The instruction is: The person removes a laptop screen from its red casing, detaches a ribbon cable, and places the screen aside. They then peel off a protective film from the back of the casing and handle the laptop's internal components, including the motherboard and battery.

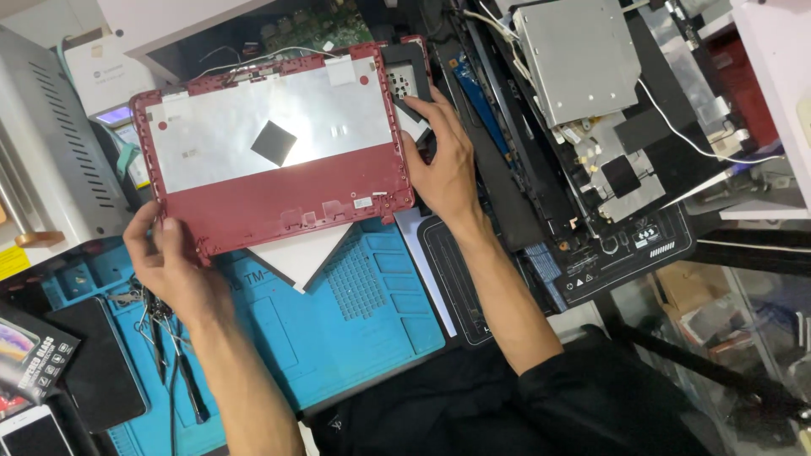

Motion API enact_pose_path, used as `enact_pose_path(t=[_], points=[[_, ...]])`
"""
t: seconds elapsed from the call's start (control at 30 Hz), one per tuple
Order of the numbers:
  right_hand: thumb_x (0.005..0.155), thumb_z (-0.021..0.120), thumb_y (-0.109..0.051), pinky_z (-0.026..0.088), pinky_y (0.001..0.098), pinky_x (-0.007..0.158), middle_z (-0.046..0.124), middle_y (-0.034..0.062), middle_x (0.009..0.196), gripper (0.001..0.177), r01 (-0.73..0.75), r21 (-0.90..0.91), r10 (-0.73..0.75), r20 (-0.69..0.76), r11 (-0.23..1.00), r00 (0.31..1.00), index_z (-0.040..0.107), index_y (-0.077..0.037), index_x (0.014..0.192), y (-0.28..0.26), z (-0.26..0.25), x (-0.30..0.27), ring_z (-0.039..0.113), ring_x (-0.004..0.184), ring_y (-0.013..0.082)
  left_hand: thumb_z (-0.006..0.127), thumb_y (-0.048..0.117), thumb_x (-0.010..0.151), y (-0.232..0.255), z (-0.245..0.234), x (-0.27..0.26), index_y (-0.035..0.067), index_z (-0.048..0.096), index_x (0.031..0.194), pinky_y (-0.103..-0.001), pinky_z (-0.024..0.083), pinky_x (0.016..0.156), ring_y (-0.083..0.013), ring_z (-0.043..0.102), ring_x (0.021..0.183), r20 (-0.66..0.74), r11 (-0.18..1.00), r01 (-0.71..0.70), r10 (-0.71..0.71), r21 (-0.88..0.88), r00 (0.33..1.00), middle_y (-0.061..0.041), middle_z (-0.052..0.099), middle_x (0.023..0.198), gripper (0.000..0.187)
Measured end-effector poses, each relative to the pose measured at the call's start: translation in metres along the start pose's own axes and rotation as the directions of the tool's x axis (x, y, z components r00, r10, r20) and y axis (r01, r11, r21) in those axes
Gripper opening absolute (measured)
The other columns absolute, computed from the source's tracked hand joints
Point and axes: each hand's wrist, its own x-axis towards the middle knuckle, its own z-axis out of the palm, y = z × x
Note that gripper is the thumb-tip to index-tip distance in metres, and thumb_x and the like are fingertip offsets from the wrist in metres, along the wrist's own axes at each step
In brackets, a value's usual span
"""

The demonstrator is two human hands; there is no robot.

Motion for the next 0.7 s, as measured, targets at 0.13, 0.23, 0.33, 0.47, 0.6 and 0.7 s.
enact_pose_path(t=[0.13, 0.23, 0.33, 0.47, 0.6, 0.7], points=[[0.095, 0.072, -0.006, 0.048, 0.0442, 0.112, 0.056, 0.0239, 0.146, 0.040, -0.009, -0.050, 0.009, -0.009, 0.999, 1.000, 0.061, 0.000, 0.133, 0.000, 0.001, 0.000, 0.058, 0.135, 0.0396, 0.063, 0.002, 0.112, 0.007, 0.002, 0.000, -0.002, 0.051, 0.138, -0.031, 0.055, 0.100, -0.0156, 0.064, 0.107, -0.063, 0.995, -0.002, 0.008, 0.096, 0.998, -0.010, 0.068, 0.118, 0.029], [0.096, 0.074, -0.008, 0.050, 0.0445, 0.111, 0.058, 0.0232, 0.143, 0.038, 0.016, -0.084, -0.017, -0.014, 0.996, 1.000, 0.063, 0.000, 0.131, 0.003, 0.003, -0.001, 0.060, 0.133, 0.0393, 0.062, 0.002, 0.109, 0.020, -0.002, -0.001, -0.001, 0.047, 0.143, -0.030, 0.054, 0.099, -0.0148, 0.064, 0.108, -0.028, 0.995, -0.015, 0.018, 0.102, 0.999, -0.008, 0.067, 0.114, 0.038], [0.097, 0.075, -0.009, 0.051, 0.0441, 0.109, 0.060, 0.0230, 0.140, 0.034, 0.031, -0.094, -0.033, -0.019, 0.995, 0.999, 0.066, 0.000, 0.128, 0.003, 0.003, 0.001, 0.063, 0.129, 0.0384, 0.064, 0.004, 0.111, 0.032, -0.017, -0.006, -0.005, 0.047, 0.155, -0.029, 0.053, 0.099, -0.0144, 0.062, 0.106, 0.010, 0.995, -0.025, 0.024, 0.094, 1.000, -0.007, 0.065, 0.113, 0.048], [0.095, 0.075, -0.008, 0.054, 0.0431, 0.103, 0.060, 0.0252, 0.137, 0.027, 0.045, -0.054, -0.047, -0.030, 0.998, 0.998, 0.066, 0.002, 0.118, 0.002, 0.002, -0.001, 0.065, 0.122, 0.0392, 0.064, 0.014, 0.108, 0.063, -0.003, -0.025, -0.009, 0.042, 0.156, -0.034, 0.054, 0.110, -0.0188, 0.065, 0.125, 0.011, 0.994, 0.036, -0.037, 0.107, 0.999, -0.014, 0.065, 0.140, 0.057], [0.093, 0.071, -0.005, 0.057, 0.0410, 0.093, 0.062, 0.0204, 0.124, 0.016, -0.079, -0.007, 0.079, -0.007, 0.997, 0.997, 0.063, 0.002, 0.105, 0.003, 0.001, -0.002, 0.070, 0.104, 0.0345, 0.065, 0.016, 0.109, 0.068, -0.010, -0.058, -0.009, 0.041, 0.158, -0.036, 0.051, 0.117, -0.0209, 0.062, 0.134, 0.061, 0.997, 0.006, -0.011, 0.083, 0.998, -0.016, 0.059, 0.149, 0.060], [0.091, 0.069, 0.003, 0.054, 0.0461, 0.097, 0.059, 0.0210, 0.112, 0.010, 0.085, -0.108, -0.089, -0.027, 0.991, 0.996, 0.063, 0.003, 0.099, 0.006, 0.000, -0.004, 0.062, 0.126, 0.0412, 0.065, 0.014, 0.108, 0.060, -0.009, -0.070, -0.008, 0.042, 0.156, -0.036, 0.052, 0.111, -0.0210, 0.062, 0.129, -0.041, 0.990, 0.051, -0.046, 0.130, 0.998, -0.016, 0.060, 0.146, 0.058]])
